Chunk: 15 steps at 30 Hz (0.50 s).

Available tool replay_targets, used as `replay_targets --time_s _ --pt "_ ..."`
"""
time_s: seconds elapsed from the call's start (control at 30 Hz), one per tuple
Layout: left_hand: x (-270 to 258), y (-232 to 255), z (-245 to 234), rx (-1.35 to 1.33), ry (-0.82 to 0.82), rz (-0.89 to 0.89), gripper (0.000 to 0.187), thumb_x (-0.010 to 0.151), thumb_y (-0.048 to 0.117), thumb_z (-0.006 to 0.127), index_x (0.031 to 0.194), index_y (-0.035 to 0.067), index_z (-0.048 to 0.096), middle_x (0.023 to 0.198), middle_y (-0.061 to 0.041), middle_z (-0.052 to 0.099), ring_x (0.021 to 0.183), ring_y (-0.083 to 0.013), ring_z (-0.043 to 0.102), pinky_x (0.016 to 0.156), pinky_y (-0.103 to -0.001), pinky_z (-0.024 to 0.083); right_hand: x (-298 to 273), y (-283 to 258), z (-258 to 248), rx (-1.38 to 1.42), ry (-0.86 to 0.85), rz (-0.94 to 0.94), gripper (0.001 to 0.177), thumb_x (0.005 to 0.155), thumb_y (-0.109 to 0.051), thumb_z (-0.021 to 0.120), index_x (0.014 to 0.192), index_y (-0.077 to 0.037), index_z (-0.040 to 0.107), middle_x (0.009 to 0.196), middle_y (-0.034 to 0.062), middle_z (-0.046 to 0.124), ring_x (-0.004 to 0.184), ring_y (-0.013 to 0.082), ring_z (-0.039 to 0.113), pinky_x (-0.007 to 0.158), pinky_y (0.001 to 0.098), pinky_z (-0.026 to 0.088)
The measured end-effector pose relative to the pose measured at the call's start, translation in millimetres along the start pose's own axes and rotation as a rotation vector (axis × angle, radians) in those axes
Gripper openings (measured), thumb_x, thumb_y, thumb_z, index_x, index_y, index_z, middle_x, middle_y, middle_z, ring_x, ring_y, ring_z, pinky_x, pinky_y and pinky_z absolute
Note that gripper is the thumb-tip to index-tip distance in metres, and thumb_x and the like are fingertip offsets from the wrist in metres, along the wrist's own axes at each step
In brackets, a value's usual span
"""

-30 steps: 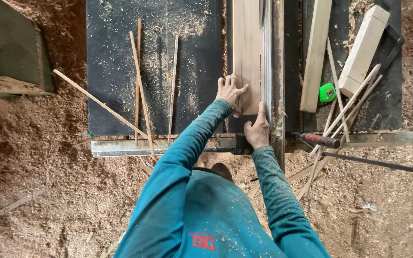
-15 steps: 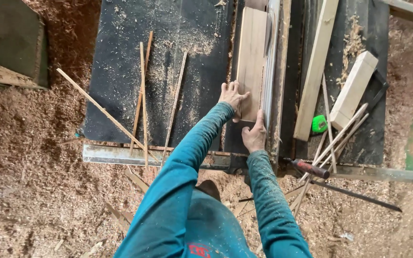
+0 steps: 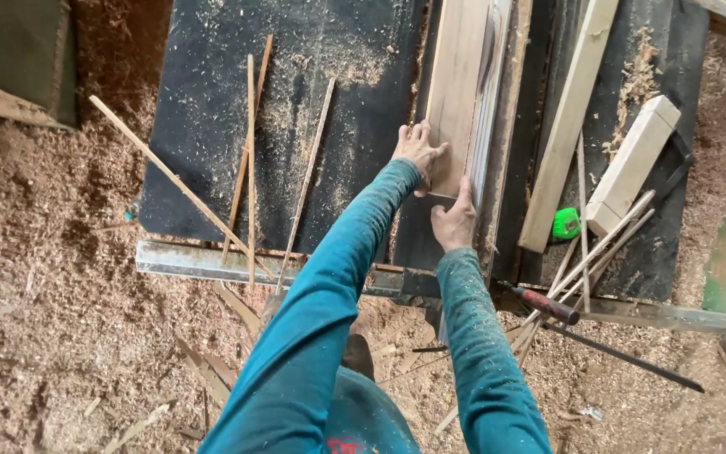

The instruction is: Using a table saw to cut multiple thin strips from a wooden board.

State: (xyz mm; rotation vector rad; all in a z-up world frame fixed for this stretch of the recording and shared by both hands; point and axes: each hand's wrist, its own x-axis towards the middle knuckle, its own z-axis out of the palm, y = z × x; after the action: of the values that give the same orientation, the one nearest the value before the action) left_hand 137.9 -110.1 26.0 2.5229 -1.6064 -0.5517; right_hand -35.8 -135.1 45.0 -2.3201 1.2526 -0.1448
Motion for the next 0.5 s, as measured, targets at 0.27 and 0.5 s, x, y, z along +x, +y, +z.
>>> replay_targets --time_s 0.27,0.5 --pt "-41 28 18 0.028 -0.056 -0.002 0.126 0.044 0.052 0.089 0.158 0.035 0.04 0.161 -0.03 0.021 0.143 -0.0354 0.031 0.11 -0.047 0.024 -36 24 2 -0.014 -0.018 -0.014 0.084 0.078 -0.017 0.06 0.158 -0.013 0.034 0.147 0.0261 0.054 0.13 0.0457 0.057 0.108 0.0553 0.051" --pt "-158 84 66 -0.027 -0.031 0.022 0.125 0.051 0.059 0.097 0.158 0.028 0.04 0.159 -0.036 0.024 0.145 -0.0416 0.032 0.116 -0.055 0.025 -163 56 -8 -0.021 -0.066 -0.079 0.072 0.081 -0.013 0.066 0.15 -0.002 0.049 0.154 0.0282 0.045 0.138 0.046 0.049 0.113 0.0537 0.048"
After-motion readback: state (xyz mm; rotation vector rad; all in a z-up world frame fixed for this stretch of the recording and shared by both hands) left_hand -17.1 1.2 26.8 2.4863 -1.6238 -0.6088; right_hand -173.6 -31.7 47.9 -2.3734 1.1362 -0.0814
